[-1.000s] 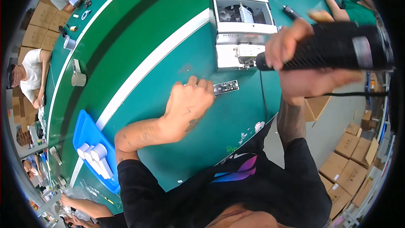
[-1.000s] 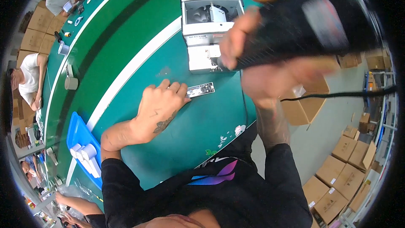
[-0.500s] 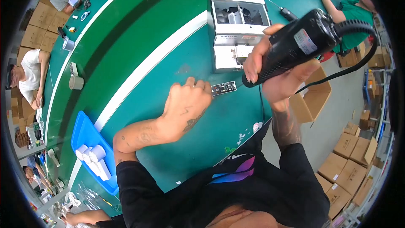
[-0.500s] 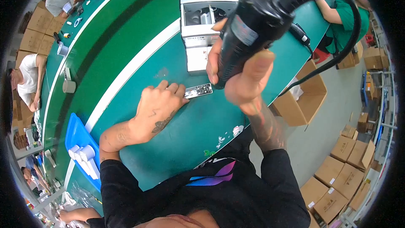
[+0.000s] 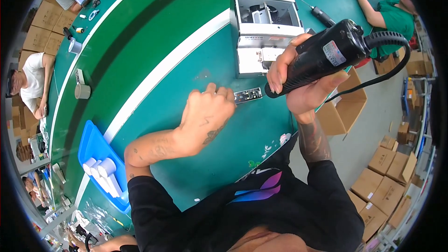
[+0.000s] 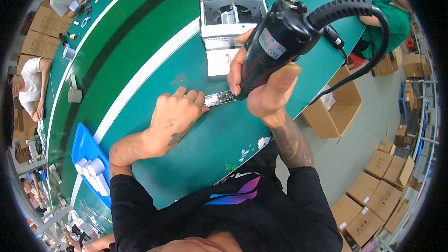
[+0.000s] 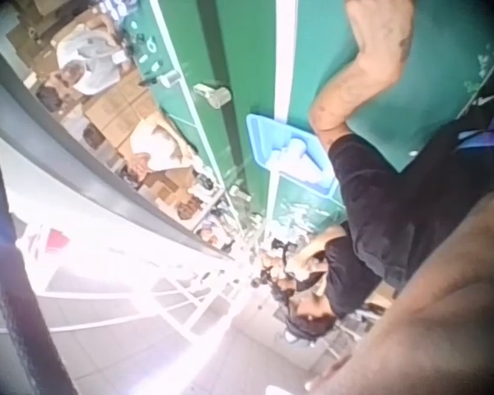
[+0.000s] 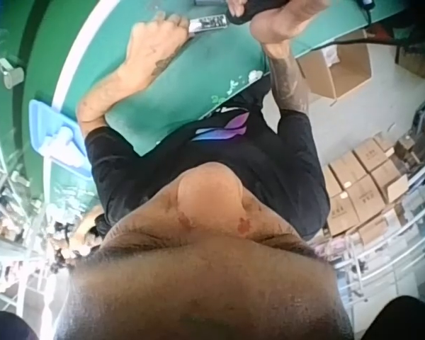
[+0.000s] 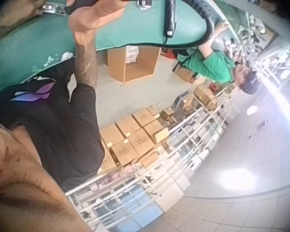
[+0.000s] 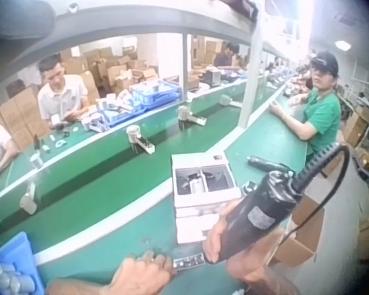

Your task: The person installs screws into a printed circuit board using an electric screwdriver.

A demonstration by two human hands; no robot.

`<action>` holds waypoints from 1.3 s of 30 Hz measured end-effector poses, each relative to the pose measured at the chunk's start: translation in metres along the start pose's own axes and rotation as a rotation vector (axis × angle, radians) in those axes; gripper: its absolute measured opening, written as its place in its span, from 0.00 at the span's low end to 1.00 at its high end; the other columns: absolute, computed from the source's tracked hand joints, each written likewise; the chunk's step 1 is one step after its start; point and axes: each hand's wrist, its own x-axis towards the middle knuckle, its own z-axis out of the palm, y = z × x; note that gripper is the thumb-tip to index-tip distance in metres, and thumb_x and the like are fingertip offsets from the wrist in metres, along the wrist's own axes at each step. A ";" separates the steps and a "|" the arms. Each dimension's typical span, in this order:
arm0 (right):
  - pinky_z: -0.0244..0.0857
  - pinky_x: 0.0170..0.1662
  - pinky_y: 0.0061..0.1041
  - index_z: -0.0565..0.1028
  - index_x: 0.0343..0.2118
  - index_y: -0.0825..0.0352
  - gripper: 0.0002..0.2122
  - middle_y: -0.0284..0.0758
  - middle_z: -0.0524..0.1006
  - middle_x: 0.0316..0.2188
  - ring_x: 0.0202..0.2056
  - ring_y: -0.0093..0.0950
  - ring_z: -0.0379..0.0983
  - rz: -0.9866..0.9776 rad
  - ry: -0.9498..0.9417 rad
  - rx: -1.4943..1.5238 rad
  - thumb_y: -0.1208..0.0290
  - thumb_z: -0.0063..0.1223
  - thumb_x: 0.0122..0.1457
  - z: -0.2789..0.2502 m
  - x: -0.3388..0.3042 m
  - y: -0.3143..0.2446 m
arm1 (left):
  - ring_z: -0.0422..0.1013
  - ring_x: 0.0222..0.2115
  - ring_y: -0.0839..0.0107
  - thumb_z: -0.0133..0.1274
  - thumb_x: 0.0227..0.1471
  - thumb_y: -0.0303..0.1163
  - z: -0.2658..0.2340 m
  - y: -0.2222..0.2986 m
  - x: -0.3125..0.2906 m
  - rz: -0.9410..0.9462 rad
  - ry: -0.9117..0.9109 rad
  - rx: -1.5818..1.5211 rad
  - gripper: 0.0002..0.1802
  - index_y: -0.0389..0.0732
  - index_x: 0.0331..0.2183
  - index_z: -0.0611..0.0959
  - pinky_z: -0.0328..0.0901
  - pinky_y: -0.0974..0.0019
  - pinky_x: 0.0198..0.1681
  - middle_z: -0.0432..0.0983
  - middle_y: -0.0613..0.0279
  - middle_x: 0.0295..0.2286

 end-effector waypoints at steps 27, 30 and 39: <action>0.59 0.17 0.21 0.66 0.45 0.72 0.49 0.34 0.69 0.15 0.12 0.22 0.63 -0.273 0.070 -0.295 0.18 0.27 0.48 0.021 0.047 -0.023 | 0.72 0.32 0.68 0.62 0.45 0.53 -0.014 0.006 0.004 -0.024 0.279 -0.080 0.34 0.33 0.44 0.80 0.66 0.66 0.29 0.73 0.61 0.26; 0.59 0.17 0.19 0.66 0.45 0.72 0.49 0.33 0.68 0.15 0.12 0.21 0.63 -0.198 0.068 -0.215 0.19 0.27 0.49 0.021 0.039 -0.023 | 0.73 0.31 0.69 0.63 0.43 0.53 -0.017 -0.001 -0.003 -0.071 0.153 -0.015 0.36 0.31 0.44 0.80 0.67 0.67 0.28 0.74 0.61 0.26; 0.60 0.17 0.23 0.62 0.48 0.73 0.51 0.36 0.69 0.15 0.13 0.24 0.64 -0.041 -0.116 -0.046 0.18 0.30 0.47 0.042 0.020 -0.007 | 0.73 0.27 0.74 0.66 0.39 0.54 -0.009 0.000 0.001 -0.036 0.087 -0.037 0.35 0.32 0.37 0.78 0.64 0.71 0.24 0.72 0.65 0.23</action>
